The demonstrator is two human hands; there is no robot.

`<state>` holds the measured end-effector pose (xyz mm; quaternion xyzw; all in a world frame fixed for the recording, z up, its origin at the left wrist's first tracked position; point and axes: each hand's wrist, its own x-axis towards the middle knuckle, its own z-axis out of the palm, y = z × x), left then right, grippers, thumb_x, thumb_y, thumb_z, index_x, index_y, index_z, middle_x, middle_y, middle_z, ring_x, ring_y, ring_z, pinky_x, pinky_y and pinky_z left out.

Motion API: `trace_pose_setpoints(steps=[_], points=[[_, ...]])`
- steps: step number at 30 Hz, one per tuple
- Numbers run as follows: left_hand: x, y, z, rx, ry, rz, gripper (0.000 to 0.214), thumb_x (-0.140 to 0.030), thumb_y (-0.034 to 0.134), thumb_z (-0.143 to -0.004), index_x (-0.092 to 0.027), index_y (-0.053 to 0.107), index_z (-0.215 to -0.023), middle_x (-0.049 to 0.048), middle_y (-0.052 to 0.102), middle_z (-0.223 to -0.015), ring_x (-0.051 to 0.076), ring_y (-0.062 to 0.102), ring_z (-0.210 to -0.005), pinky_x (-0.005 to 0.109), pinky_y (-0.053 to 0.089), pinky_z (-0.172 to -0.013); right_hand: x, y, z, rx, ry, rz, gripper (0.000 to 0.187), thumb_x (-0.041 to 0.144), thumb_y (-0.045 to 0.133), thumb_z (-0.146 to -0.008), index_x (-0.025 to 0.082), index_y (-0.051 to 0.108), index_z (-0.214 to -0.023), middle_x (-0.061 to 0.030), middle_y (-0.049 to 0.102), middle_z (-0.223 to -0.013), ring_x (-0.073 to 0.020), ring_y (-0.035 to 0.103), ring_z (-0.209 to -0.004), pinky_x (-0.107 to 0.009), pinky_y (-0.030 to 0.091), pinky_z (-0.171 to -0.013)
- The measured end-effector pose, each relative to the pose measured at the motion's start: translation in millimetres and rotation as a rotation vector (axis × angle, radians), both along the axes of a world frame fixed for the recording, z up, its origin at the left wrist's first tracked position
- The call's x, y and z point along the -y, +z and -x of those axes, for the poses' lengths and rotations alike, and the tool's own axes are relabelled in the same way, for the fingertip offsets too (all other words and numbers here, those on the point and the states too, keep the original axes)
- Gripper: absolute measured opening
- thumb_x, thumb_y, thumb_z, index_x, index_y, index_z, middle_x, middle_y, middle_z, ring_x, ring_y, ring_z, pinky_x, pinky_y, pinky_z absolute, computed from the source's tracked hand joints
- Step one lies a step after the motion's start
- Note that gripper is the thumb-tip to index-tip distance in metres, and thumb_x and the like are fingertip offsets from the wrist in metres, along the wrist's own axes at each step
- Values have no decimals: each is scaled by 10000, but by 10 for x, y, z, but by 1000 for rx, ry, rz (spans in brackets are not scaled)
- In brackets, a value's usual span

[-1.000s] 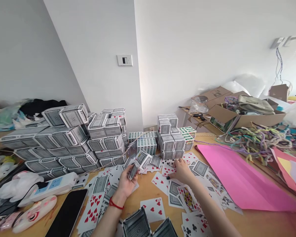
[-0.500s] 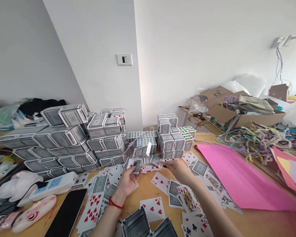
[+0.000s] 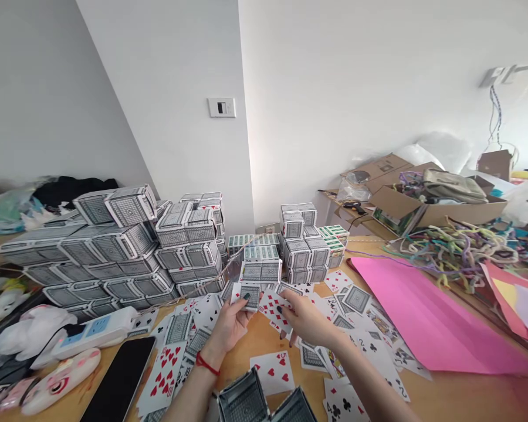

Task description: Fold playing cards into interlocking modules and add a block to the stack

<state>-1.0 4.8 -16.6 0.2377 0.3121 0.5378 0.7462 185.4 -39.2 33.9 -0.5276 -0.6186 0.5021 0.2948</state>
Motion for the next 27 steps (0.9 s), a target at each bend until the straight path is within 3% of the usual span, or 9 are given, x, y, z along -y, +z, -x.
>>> trace_pose_setpoints(steps=[6,19,27], points=[[-18,-38,0,-20,31,12,141,-1,575,-691,-131,586,-744,29,671,-697,111,618,-562,199,491,-513,23,70,72,-74,-33,-37,103,205,364,-761,229,414,-848,16,555,-666,-170,646,-547,-241,502,-391],[-11,-43,11,-44,25,-16,130,-31,589,-692,-146,553,-739,35,662,-718,170,652,-692,248,517,-598,-10,9,40,-26,-40,-50,37,211,352,-786,225,365,-755,11,546,-664,-171,654,-552,-218,482,-382],[-14,-40,28,-59,21,-11,195,-39,576,-718,-175,559,-857,44,677,-833,161,648,-739,249,512,-623,-29,-53,36,21,-46,-12,141,198,347,-791,219,271,-674,58,416,-593,-171,647,-496,-191,436,-330]])
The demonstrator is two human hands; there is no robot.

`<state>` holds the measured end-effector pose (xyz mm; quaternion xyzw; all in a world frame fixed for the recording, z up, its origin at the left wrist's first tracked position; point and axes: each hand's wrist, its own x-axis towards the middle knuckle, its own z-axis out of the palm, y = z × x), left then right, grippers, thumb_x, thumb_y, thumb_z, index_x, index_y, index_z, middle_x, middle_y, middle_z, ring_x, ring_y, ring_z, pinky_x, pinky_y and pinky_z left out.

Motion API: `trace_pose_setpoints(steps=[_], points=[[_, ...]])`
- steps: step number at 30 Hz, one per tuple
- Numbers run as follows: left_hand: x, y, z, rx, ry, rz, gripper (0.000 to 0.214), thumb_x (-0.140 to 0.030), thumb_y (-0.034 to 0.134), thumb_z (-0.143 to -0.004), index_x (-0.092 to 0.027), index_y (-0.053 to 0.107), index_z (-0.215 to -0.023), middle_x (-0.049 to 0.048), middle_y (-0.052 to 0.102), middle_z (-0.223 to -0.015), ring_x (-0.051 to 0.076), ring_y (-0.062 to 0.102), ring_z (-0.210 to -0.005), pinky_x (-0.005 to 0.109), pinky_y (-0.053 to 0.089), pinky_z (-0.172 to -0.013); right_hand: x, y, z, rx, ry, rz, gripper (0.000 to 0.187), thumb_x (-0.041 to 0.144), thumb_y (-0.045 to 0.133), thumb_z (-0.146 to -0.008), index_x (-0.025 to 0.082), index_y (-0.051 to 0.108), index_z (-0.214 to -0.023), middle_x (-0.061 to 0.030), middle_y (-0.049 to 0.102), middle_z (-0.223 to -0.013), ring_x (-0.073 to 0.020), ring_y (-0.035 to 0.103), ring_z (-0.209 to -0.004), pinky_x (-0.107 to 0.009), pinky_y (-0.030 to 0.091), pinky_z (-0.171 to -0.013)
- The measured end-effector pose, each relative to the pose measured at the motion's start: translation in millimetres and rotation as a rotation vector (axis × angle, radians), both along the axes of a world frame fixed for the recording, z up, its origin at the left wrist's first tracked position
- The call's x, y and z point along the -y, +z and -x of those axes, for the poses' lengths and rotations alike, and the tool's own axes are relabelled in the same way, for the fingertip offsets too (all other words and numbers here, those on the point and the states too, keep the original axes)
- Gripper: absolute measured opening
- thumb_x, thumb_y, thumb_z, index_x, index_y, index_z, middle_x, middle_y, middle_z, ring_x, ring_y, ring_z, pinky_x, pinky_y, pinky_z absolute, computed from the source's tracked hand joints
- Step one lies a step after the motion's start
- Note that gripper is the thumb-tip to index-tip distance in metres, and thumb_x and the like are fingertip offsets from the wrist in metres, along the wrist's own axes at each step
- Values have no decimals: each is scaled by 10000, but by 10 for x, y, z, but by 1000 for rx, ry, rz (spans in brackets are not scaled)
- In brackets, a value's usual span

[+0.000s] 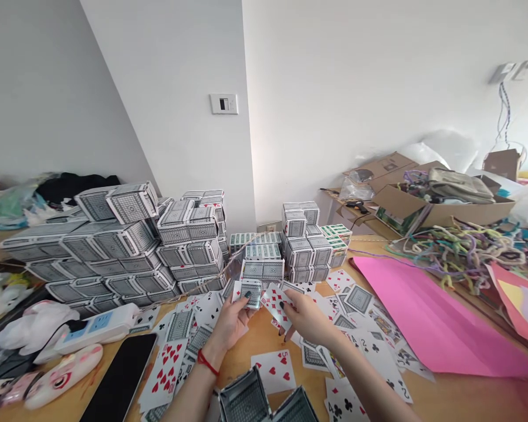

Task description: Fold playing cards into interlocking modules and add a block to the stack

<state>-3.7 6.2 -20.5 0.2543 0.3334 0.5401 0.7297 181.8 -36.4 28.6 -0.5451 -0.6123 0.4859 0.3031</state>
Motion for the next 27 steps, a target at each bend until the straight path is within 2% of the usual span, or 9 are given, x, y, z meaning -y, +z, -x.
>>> trace_pose_setpoints(steps=[5,10,14,17,23,27], points=[[10,20,-8,-7,-25,-18,154,-67,597,-710,-169,562,-821,39,667,-781,164,643,-722,247,506,-611,0,-14,13,-30,-13,4,127,204,359,-772,218,293,-665,57,426,-586,-187,652,-498,-211,448,-334],[40,10,-37,-73,-39,-11,280,-99,644,-680,-201,557,-927,24,666,-822,146,635,-712,254,505,-651,12,-77,38,-75,33,44,41,230,379,-761,210,409,-742,23,546,-589,-187,642,-476,-220,439,-345],[52,-5,-45,-134,-72,-45,373,-171,671,-672,-202,537,-1019,19,654,-769,132,618,-650,228,485,-598,-7,-134,17,-63,57,52,123,203,360,-756,199,477,-797,6,599,-551,-177,622,-435,-214,409,-349],[54,-6,-44,-166,-78,-48,420,-188,678,-665,-192,522,-1055,18,645,-746,133,606,-622,222,470,-553,-35,-175,-13,-32,35,29,132,168,364,-729,190,494,-739,-1,613,-546,-169,607,-414,-216,393,-358],[73,-17,-45,-230,-120,-69,585,-211,650,-698,-235,410,-1232,56,644,-969,176,624,-787,261,497,-635,-77,-264,-65,-25,14,85,112,163,382,-700,194,480,-656,8,582,-466,-157,567,-362,-208,367,-333],[76,-43,-32,-259,-133,-53,633,-229,637,-711,-241,365,-1282,68,632,-1027,188,620,-832,275,500,-678,-88,-283,-75,-66,9,115,111,144,403,-677,193,486,-622,8,580,-452,-142,549,-339,-193,342,-313]])
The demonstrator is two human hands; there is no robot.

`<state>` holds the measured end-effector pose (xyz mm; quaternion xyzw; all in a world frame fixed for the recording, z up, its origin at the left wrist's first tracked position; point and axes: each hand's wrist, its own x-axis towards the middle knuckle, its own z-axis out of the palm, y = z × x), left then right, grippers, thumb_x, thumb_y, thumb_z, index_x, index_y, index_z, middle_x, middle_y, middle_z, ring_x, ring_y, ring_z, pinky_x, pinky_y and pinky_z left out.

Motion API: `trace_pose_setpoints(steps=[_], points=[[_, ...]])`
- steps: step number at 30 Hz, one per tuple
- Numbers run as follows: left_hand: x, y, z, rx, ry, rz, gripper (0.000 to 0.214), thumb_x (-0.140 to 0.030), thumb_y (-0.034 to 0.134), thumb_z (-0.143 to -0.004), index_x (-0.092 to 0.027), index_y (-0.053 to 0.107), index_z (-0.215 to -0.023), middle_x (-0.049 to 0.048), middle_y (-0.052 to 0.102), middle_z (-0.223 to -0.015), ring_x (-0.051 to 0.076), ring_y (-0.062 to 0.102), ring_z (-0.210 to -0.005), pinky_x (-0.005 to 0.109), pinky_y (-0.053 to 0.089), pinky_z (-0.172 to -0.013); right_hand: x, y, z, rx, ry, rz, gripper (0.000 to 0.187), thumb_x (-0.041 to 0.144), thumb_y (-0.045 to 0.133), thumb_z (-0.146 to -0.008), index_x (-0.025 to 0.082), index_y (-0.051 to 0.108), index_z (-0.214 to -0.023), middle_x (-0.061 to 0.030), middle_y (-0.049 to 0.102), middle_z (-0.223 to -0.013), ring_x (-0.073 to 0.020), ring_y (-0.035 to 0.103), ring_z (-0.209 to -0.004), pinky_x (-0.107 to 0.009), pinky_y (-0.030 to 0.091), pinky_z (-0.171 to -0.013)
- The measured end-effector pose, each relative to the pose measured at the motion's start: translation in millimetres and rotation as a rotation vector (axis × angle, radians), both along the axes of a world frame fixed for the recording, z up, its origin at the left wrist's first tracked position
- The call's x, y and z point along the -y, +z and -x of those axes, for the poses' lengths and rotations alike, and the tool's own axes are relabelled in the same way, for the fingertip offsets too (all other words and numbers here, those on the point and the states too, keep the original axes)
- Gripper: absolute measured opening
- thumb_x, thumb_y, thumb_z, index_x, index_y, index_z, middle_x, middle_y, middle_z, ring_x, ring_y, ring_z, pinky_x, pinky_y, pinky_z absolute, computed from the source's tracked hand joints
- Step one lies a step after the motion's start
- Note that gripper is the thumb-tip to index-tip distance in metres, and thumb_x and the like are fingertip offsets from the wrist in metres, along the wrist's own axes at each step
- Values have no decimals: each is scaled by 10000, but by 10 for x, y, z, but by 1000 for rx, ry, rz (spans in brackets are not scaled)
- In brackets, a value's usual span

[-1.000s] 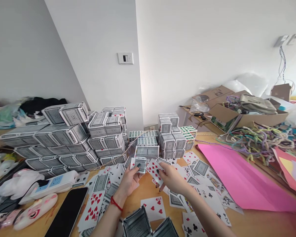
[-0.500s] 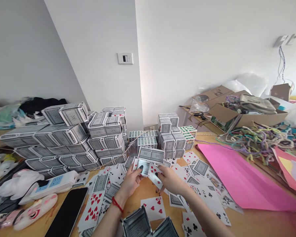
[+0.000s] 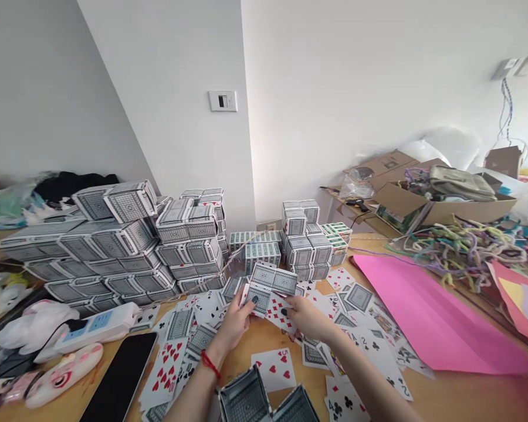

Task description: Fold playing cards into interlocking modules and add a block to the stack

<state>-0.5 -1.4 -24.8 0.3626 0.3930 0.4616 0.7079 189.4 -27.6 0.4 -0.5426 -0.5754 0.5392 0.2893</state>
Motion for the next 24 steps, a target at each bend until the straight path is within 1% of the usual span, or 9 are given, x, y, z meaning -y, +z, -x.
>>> trace_pose_setpoints(steps=[4,7,10,12,15,17,19,21,24], points=[[-2,21,-21,-13,23,-17,620,-245,647,-691,-230,395,-1258,61,641,-995,198,624,-834,297,507,-705,-13,10,29,-118,-37,85,104,168,443,-685,181,515,-611,-2,607,-464,-128,557,-352,-181,355,-320],[-9,54,-43,-3,67,-21,584,-254,655,-672,-224,431,-1211,57,645,-984,201,633,-808,329,513,-724,-52,1,30,-286,-172,115,50,221,519,-685,175,536,-671,-2,632,-509,-138,604,-440,-201,441,-404],[-27,63,-48,29,110,-41,547,-259,648,-675,-247,443,-1183,57,639,-1020,216,635,-827,357,516,-742,-103,-43,4,-458,-312,105,137,262,627,-643,169,537,-687,-1,638,-588,-112,607,-500,-208,489,-510],[-40,50,-44,45,120,-53,532,-251,642,-684,-272,440,-1175,49,629,-1050,227,631,-855,366,519,-745,-126,-86,1,-497,-359,92,191,300,659,-632,167,529,-678,6,621,-590,-97,594,-503,-198,483,-518],[-47,23,-41,62,120,-62,476,-232,632,-700,-281,452,-1137,39,624,-1058,228,624,-881,362,519,-752,-125,-140,49,-463,-312,47,242,396,593,-697,174,499,-714,9,615,-562,-101,582,-466,-206,467,-472],[-40,14,-43,72,125,-58,430,-225,632,-706,-273,467,-1100,36,632,-1030,225,622,-884,354,518,-753,-109,-155,102,-403,-257,-8,270,447,521,-739,182,471,-746,1,637,-583,-110,582,-439,-218,459,-442],[-29,15,-48,74,121,-46,405,-224,635,-705,-268,479,-1077,34,640,-1005,224,625,-874,353,519,-748,-93,-156,142,-321,-237,-76,287,474,477,-756,189,447,-754,-6,654,-606,-121,585,-420,-231,459,-427],[-25,20,-52,68,121,-38,398,-226,642,-698,-262,489,-1063,37,641,-995,227,629,-855,359,522,-738,-83,-149,156,-241,-257,-143,297,491,451,-765,196,427,-742,-13,658,-607,-134,590,-412,-247,466,-425],[-40,27,-50,81,153,-35,378,-231,648,-686,-248,502,-1034,45,636,-969,233,629,-845,370,524,-733,-74,-138,144,-182,-326,-226,325,523,428,-772,215,369,-691,-19,646,-576,-150,592,-406,-263,473,-424]])
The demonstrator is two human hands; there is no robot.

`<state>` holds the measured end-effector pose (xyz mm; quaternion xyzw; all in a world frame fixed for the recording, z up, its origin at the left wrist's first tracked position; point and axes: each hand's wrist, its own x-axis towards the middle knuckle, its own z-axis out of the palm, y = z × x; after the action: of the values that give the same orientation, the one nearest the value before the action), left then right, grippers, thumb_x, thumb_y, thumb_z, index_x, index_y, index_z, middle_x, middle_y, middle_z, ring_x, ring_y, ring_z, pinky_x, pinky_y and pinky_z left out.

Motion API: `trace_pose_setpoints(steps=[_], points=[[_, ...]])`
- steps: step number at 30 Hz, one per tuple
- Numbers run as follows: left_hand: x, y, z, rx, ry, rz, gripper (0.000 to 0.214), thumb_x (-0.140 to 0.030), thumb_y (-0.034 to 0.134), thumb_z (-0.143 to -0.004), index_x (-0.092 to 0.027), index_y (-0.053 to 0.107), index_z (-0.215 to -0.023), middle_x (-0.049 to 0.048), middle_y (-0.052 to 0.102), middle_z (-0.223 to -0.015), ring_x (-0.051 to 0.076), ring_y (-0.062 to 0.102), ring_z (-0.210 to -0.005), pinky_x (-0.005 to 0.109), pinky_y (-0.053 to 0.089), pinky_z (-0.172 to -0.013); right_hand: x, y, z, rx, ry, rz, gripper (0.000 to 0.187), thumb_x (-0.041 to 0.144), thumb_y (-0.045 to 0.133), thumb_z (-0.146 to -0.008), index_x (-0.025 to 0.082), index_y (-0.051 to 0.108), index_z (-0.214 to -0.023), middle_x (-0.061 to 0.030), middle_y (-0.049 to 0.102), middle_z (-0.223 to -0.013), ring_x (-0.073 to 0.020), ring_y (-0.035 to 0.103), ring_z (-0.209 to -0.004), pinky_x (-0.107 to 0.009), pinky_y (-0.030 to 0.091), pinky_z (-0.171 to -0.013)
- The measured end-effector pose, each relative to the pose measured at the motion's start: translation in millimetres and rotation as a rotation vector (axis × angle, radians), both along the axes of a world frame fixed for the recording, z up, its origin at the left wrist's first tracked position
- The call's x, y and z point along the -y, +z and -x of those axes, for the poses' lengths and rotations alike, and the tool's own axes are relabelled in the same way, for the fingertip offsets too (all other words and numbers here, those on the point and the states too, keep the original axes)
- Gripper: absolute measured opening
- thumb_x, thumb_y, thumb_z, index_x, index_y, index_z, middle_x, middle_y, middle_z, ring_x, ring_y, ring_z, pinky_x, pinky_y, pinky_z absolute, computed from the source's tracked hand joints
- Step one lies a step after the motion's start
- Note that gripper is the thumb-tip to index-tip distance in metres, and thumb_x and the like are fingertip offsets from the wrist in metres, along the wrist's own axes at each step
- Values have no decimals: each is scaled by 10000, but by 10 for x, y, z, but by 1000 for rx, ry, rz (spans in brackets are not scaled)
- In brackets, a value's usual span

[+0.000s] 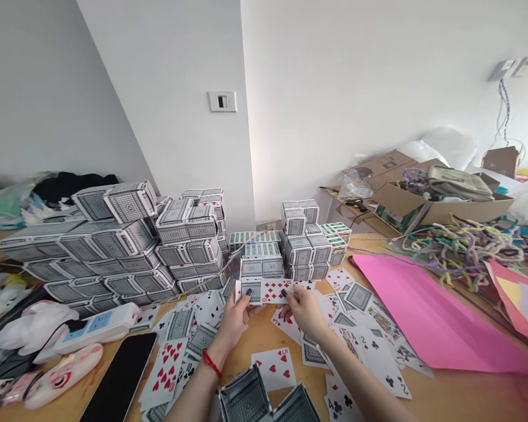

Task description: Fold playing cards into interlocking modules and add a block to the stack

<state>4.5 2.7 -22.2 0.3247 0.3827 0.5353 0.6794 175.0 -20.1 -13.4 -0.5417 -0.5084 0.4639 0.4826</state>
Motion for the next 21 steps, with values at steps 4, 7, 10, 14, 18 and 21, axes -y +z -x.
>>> trace_pose_setpoints(steps=[4,7,10,14,18,21], points=[[-33,14,13,64,59,10,433,-204,671,-652,-245,505,-1050,16,623,-838,209,625,-802,376,527,-748,30,30,5,42,-48,-65,378,581,407,-767,229,321,-658,-3,609,-501,-173,611,-430,-272,480,-439],[-33,36,15,101,73,33,446,-176,681,-634,-247,511,-1039,-6,612,-798,184,621,-751,380,531,-750,58,60,33,83,-46,-86,386,589,389,-774,221,356,-662,-3,605,-487,-170,608,-425,-266,476,-441],[-23,49,12,118,77,48,401,-162,686,-626,-245,523,-982,-13,609,-795,173,618,-732,379,533,-752,72,86,50,115,-41,-82,372,565,379,-788,214,377,-669,-6,611,-477,-164,604,-416,-258,473,-444],[-29,32,17,88,57,33,376,-181,679,-634,-234,526,-972,5,621,-833,204,626,-788,389,529,-754,84,122,58,126,-44,-56,328,517,395,-793,213,381,-672,-19,630,-486,-174,620,-430,-246,464,-424],[-45,-2,27,79,56,8,428,-182,670,-644,-249,511,-1036,-3,616,-846,181,622,-760,371,527,-754,99,135,80,136,-64,-37,308,485,400,-799,218,361,-650,-26,630,-465,-178,626,-434,-231,448,-406],[-46,-19,29,66,40,-1,449,-190,668,-646,-253,504,-1060,2,614,-856,179,618,-745,370,527,-744,98,104,96,100,-35,-32,347,539,403,-780,215,367,-662,-19,621,-462,-182,631,-446,-242,465,-423]])
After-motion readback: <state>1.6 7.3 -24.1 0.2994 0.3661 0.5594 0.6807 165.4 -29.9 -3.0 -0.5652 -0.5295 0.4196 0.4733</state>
